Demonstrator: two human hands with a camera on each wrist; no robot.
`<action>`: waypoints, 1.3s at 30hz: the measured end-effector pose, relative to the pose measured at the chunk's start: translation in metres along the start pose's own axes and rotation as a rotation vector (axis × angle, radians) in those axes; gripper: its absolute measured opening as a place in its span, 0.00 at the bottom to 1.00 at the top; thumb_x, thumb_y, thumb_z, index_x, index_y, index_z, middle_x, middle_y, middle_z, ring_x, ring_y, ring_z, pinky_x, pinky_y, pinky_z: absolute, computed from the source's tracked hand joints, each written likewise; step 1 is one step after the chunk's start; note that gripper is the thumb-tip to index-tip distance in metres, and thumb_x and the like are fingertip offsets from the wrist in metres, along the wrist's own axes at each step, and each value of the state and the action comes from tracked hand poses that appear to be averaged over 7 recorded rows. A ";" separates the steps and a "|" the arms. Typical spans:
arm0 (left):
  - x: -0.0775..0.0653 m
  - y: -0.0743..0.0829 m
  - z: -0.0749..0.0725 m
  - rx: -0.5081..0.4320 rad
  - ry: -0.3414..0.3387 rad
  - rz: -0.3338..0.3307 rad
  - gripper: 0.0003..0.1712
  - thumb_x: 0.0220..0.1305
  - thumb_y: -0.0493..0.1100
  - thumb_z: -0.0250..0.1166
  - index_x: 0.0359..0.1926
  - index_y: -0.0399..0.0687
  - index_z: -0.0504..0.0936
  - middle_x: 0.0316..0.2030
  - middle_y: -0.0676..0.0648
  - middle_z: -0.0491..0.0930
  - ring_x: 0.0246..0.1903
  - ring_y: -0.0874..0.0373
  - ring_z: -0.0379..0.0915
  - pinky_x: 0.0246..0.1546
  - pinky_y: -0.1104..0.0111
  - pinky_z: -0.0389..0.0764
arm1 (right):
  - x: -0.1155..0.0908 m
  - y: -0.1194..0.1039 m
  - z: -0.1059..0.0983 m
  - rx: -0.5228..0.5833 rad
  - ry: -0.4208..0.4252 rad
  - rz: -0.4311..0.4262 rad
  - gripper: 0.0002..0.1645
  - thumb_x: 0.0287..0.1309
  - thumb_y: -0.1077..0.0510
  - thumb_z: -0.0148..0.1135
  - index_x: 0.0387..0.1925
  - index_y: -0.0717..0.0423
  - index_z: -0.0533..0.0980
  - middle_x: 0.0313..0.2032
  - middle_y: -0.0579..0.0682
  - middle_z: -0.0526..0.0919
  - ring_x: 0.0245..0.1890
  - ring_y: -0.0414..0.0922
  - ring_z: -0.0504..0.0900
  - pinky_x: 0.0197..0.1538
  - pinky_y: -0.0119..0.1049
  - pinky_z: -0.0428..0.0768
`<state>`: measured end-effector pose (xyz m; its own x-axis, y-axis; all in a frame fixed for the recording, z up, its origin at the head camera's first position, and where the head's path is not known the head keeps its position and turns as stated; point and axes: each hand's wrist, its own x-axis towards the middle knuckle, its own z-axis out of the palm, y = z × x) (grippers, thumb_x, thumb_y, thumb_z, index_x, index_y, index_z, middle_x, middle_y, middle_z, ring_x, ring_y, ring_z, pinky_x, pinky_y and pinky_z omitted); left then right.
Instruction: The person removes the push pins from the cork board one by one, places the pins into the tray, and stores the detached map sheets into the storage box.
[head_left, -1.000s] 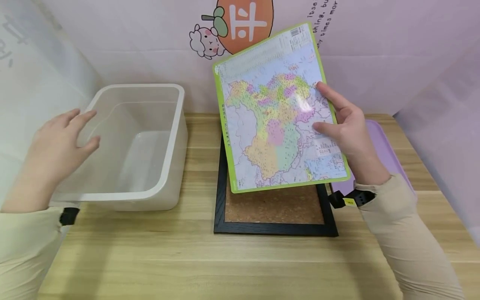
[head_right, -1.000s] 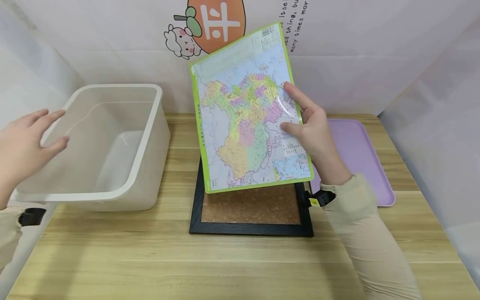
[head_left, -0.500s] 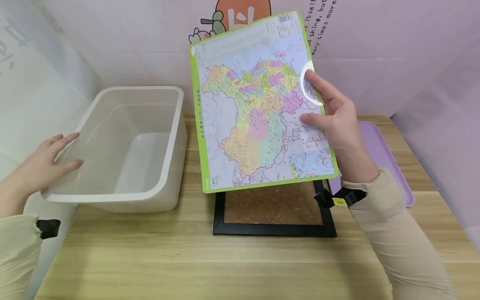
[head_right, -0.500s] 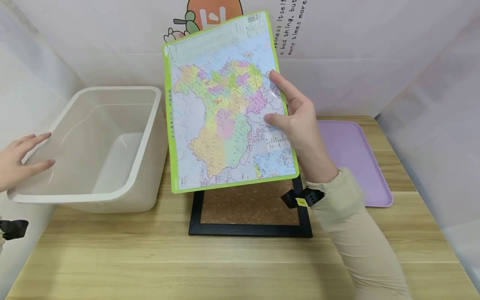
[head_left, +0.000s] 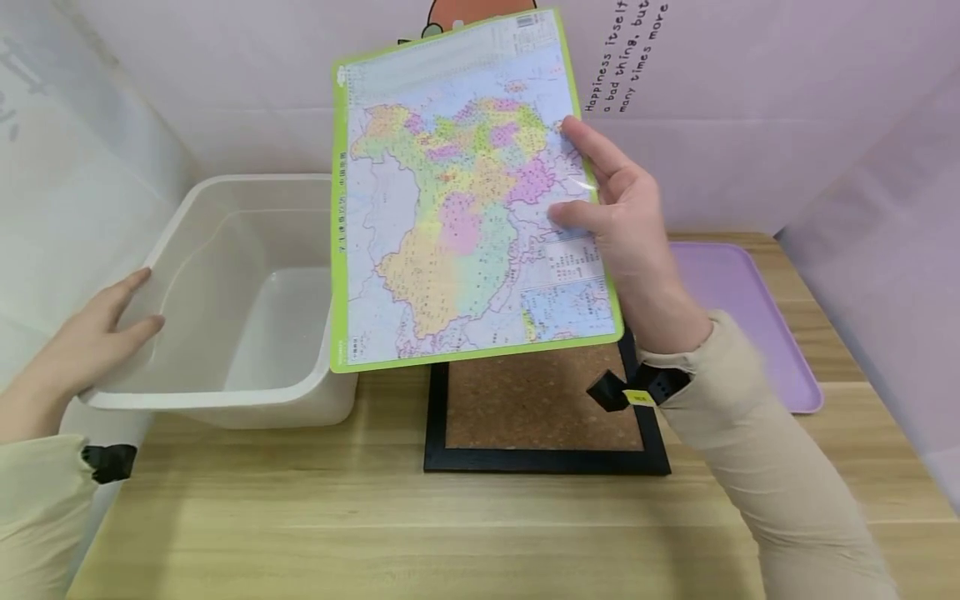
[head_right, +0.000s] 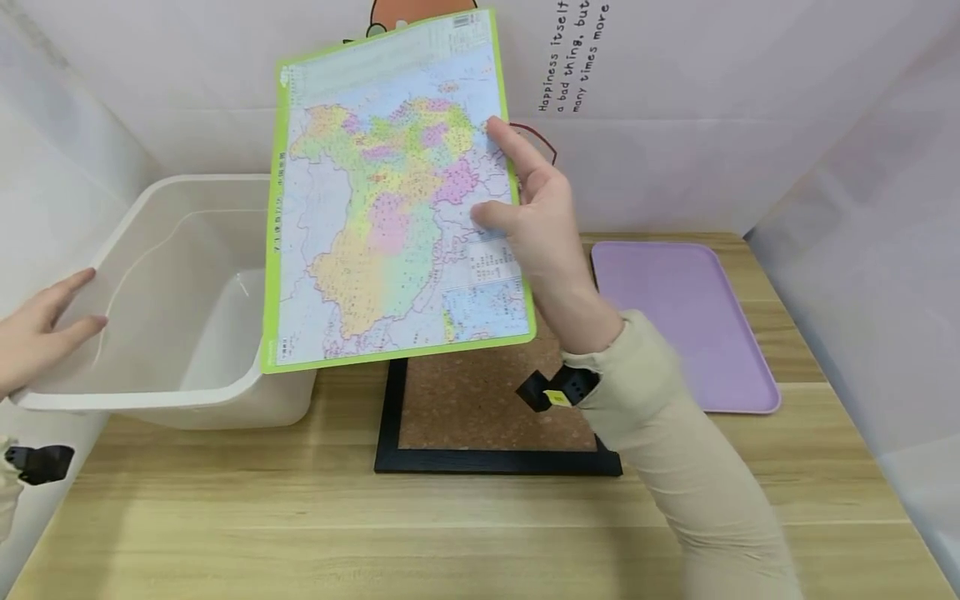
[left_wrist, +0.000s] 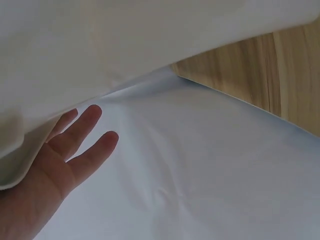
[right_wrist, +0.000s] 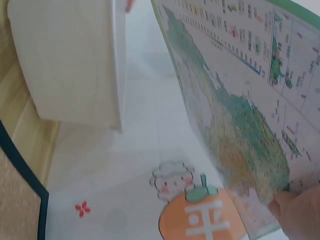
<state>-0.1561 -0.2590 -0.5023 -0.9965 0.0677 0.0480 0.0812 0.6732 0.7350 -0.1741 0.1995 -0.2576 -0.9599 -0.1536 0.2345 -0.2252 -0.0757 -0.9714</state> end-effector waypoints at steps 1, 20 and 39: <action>0.000 0.001 0.001 -0.006 0.003 0.001 0.40 0.71 0.44 0.44 0.75 0.39 0.35 0.68 0.18 0.40 0.65 0.18 0.39 0.61 0.29 0.44 | 0.001 0.001 0.005 -0.019 0.004 0.007 0.47 0.46 0.86 0.47 0.68 0.56 0.63 0.70 0.45 0.65 0.64 0.45 0.69 0.44 0.24 0.81; 0.005 0.025 0.009 -0.025 0.000 0.069 0.38 0.71 0.43 0.42 0.73 0.32 0.36 0.69 0.20 0.36 0.68 0.22 0.31 0.66 0.34 0.35 | 0.017 0.048 0.075 -0.216 -0.107 0.122 0.48 0.53 0.81 0.43 0.73 0.50 0.54 0.72 0.46 0.58 0.53 0.47 0.79 0.43 0.34 0.84; 0.010 0.032 0.016 -0.027 -0.004 0.075 0.39 0.71 0.44 0.43 0.74 0.36 0.36 0.70 0.22 0.37 0.69 0.24 0.31 0.67 0.34 0.36 | 0.030 0.082 0.098 -0.545 -0.256 0.104 0.46 0.51 0.83 0.42 0.72 0.58 0.55 0.75 0.47 0.48 0.75 0.40 0.47 0.55 0.28 0.72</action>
<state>-0.1632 -0.2244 -0.4891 -0.9876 0.1201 0.1011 0.1550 0.6458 0.7476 -0.2053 0.0924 -0.3260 -0.9259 -0.3705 0.0735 -0.2506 0.4569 -0.8535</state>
